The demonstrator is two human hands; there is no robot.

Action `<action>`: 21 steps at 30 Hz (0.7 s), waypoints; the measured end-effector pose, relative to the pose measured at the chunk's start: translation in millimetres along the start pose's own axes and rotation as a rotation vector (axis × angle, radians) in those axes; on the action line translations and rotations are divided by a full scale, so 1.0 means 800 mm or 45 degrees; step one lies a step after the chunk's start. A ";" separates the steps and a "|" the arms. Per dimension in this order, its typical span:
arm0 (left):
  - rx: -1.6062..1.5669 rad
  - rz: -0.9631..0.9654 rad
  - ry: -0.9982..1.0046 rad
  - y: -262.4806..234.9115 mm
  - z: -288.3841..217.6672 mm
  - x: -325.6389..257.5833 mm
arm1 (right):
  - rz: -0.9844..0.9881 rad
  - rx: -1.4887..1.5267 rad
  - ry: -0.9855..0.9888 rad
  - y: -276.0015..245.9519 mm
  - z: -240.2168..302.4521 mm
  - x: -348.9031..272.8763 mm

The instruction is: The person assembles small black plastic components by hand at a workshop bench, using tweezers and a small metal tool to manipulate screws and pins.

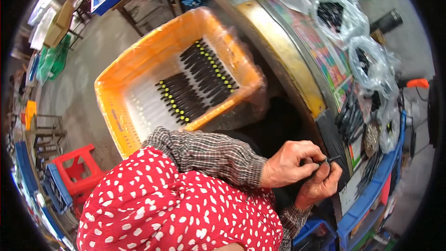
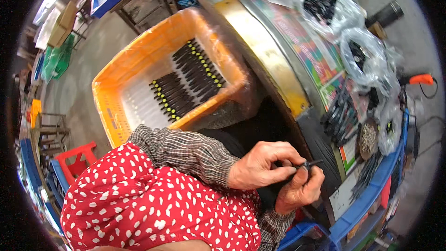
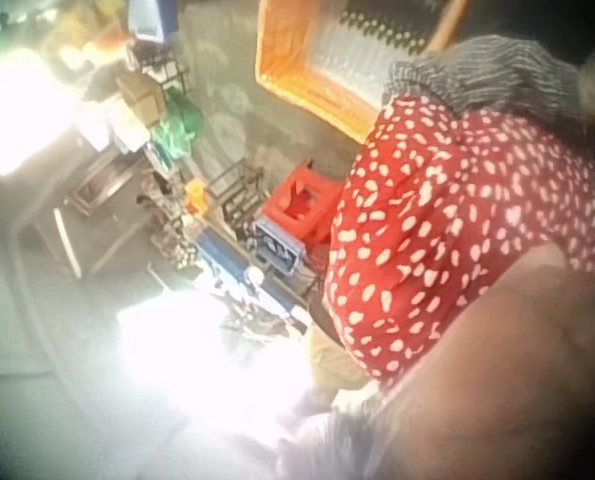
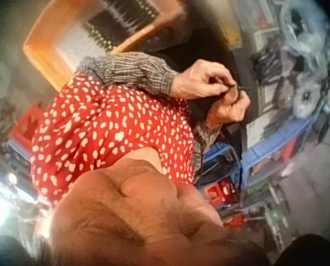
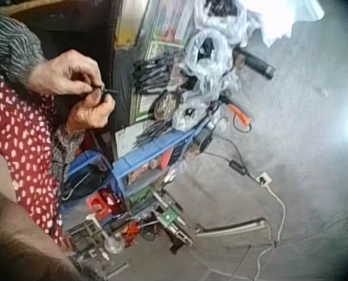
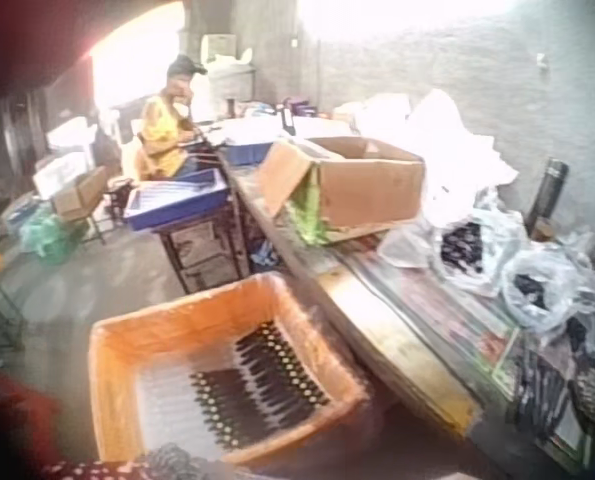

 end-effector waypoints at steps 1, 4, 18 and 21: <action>0.007 -0.020 0.040 -0.002 -0.001 -0.001 | 0.001 -0.013 0.006 0.001 0.002 -0.001; -0.017 -0.037 0.018 -0.008 0.000 -0.003 | -0.038 -0.050 0.056 0.005 0.003 -0.003; -0.101 -0.227 0.049 -0.063 -0.001 0.004 | 0.252 0.407 0.289 0.058 -0.007 -0.014; -0.407 -0.168 -0.353 -0.069 -0.001 0.004 | 0.335 0.552 0.414 0.070 0.000 -0.022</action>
Point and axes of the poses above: each hand's wrist, its own x-axis towards the middle knuckle, its own y-axis out of the palm, z = x × y, the point moved 10 cm from there along x, towards the middle knuckle, and after that the axes turned 7 degrees about -z, right-handed, at the moved point
